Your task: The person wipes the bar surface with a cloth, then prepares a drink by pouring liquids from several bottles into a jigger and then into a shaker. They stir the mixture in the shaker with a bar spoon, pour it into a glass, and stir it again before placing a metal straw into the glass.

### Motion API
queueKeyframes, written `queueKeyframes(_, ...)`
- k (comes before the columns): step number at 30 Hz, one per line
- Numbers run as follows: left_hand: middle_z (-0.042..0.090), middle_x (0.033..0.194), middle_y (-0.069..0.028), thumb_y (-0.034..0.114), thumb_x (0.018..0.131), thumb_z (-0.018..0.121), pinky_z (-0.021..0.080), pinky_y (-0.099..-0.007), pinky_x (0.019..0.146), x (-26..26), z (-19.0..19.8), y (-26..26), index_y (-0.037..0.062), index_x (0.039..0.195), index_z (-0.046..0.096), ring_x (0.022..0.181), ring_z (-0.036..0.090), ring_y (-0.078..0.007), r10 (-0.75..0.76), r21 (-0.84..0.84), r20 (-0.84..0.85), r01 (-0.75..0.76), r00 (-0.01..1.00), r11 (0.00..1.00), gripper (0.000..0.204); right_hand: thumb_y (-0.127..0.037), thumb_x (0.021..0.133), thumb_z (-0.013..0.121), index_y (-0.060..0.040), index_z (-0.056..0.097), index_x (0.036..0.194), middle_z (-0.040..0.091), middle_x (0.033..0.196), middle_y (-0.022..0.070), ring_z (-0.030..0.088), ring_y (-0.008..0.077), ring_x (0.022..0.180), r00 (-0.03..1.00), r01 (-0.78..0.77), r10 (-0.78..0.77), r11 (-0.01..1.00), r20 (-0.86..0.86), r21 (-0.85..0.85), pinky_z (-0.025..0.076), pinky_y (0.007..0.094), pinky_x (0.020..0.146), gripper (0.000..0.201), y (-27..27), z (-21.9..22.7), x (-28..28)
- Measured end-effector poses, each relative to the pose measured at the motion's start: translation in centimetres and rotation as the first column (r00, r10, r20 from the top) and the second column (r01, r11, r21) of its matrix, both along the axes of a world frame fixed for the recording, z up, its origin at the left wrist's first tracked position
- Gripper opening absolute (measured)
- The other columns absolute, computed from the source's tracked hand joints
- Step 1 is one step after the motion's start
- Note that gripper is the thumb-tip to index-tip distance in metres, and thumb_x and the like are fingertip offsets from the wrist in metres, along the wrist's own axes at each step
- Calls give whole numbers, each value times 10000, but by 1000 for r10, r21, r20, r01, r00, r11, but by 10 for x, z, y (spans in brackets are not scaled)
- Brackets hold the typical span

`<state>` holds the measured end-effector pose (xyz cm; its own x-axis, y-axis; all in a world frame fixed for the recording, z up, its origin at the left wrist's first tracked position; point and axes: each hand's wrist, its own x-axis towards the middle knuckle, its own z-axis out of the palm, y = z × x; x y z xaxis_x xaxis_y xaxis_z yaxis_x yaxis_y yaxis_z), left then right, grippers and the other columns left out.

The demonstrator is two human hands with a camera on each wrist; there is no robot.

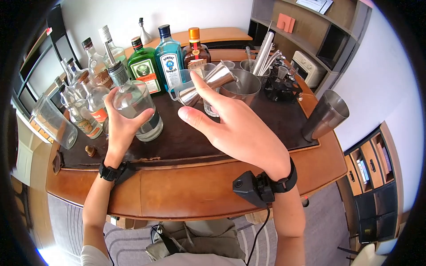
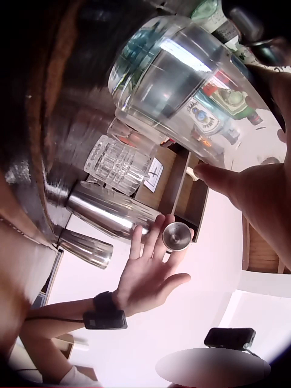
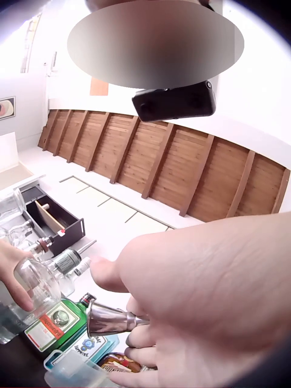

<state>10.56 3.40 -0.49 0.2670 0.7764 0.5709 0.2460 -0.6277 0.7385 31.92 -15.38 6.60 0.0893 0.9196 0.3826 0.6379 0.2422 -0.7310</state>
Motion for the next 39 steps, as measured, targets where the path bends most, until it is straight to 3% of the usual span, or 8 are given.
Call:
queueKeyframes(8, 502, 1398, -211, 259, 698, 969, 475, -404, 1085, 0, 0, 0, 23, 1498, 282, 1284, 546, -294, -7, 4, 4, 7, 1000, 1000, 1080, -401, 1035, 659, -16, 145, 1655, 557, 1400, 219, 572, 260, 1205, 941, -37, 28, 999, -337, -20, 423, 342, 1085, 893, 2, -4, 3)
queueKeyframes(9, 524, 1389, -205, 267, 704, 966, 476, -398, 1083, 0, 0, 0, 20, 1494, 288, 1273, 557, -287, -2, 15, 3, 1, 1000, 1000, 1070, -391, 1033, 666, 2, 116, 1654, 492, 1531, 228, 534, 297, 1370, 934, -52, 48, 999, -355, -2, 389, 347, 1136, 918, 3, -4, 3)
queueKeyframes(12, 535, 1384, -198, 275, 706, 963, 473, -395, 1085, -1, 0, 0, 14, 1488, 297, 1266, 566, -283, 4, 38, 3, -4, 1000, 999, 1059, -374, 1029, 676, 62, 38, 1636, 335, 1638, 258, 212, 336, 1579, 886, -56, 54, 998, -460, 10, 338, 360, 1183, 983, 1, 0, -1)
queueKeyframes(13, 530, 1386, -198, 274, 705, 963, 471, -397, 1087, -1, 0, 0, 13, 1486, 298, 1268, 565, -285, 2, 45, 4, -2, 1000, 999, 1059, -376, 1020, 685, 84, -1, 1626, 304, 1644, 271, 279, 334, 1556, 866, -57, 73, 997, -494, 47, 348, 365, 1183, 1024, 3, 0, -2)
queueKeyframes(20, 483, 1406, -224, 252, 688, 976, 480, -421, 1088, -1, 2, 0, 7, 1487, 281, 1300, 546, -314, -13, 46, 3, 12, 1000, 999, 1087, -408, 1012, 637, 82, 3, 1629, 258, 1665, 243, 283, 309, 1551, 731, -128, 140, 989, -668, 67, 354, 464, 1194, 1011, -2, 12, 3)
queueKeyframes(28, 511, 1390, -206, 280, 699, 972, 485, -407, 1076, -1, 1, 0, 6, 1478, 304, 1275, 560, -293, -35, 42, 27, 34, 999, 999, 1062, -305, 993, 620, 30, 209, 1614, 324, 1595, 225, 197, 320, 1585, 567, -104, 204, 979, -798, 176, 306, 536, 1201, 816, 3, 4, 11)
queueKeyframes(34, 545, 1362, -202, 269, 702, 968, 508, -407, 1047, -1, 0, 1, 31, 1484, 300, 1226, 596, -289, -30, 38, 21, 29, 999, 999, 1056, -242, 985, 624, 58, 121, 1636, 250, 1655, 231, 159, 357, 1595, 655, -107, 259, 962, -709, 253, 271, 521, 1219, 875, 1, 11, 3)
queueKeyframes(39, 517, 1406, -246, 229, 688, 978, 485, -423, 1088, -1, 6, -3, -3, 1479, 275, 1300, 568, -322, -53, -27, 26, 54, 998, 998, 1084, -315, 1007, 578, 26, 56, 1654, 156, 1718, 213, 126, 387, 1597, 856, -167, 218, 975, -468, 148, 238, 535, 1236, 898, 4, 13, -11)
